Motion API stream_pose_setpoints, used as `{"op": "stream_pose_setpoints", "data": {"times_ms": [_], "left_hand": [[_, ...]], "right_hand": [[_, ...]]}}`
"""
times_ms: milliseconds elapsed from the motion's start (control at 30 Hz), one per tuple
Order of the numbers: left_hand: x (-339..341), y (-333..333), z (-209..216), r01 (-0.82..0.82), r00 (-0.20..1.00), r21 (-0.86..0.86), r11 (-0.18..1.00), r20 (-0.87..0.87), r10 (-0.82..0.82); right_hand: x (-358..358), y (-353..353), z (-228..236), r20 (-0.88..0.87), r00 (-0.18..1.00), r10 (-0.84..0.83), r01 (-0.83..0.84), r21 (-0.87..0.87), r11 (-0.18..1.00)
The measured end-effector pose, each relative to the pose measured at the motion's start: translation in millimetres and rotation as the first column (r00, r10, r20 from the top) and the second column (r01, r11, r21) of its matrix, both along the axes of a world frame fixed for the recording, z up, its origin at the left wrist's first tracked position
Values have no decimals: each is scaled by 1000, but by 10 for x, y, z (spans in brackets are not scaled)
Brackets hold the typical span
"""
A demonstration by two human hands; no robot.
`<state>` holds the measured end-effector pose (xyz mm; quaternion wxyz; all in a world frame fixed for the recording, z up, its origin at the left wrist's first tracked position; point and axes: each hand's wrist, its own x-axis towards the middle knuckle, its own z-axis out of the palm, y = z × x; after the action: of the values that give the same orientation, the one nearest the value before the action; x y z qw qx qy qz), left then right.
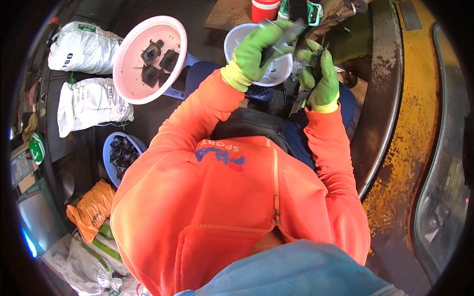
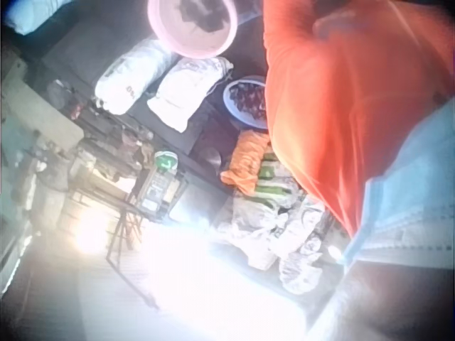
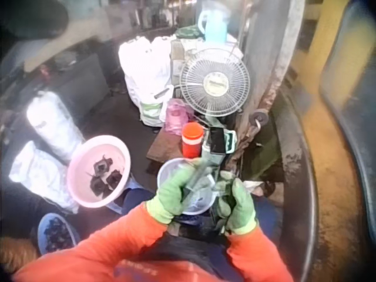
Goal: The person sits on the floor and repeatedly picks up small black molded parts from a pink basin, wipes each one with a green cloth, and places them into a white strainer. The person also briefly handles a black tray containing small metal pieces.
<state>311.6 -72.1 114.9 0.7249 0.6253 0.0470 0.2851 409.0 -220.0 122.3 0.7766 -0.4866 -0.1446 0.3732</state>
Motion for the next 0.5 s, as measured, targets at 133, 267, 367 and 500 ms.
{"op": "stream_pose_setpoints", "data": {"times_ms": [133, 267, 367, 500], "left_hand": [[-54, -90, 1, -49, 997, 166, 985, -56, 59], [-31, -128, -40, 244, 954, -666, 705, 294, -53], [-69, -151, -85, 264, 955, -866, 426, 173, -240], [-160, -38, -94, 394, 891, -895, 208, 316, -326]], "right_hand": [[80, 35, 2, -3, 1000, 0, 0, 9, 1000], [68, 66, -42, -186, 965, 186, -142, 228, 963], [-3, 150, -111, -44, 995, 88, -89, -3, 996], [118, 136, -109, 594, 800, -88, 278, -237, 931]]}}
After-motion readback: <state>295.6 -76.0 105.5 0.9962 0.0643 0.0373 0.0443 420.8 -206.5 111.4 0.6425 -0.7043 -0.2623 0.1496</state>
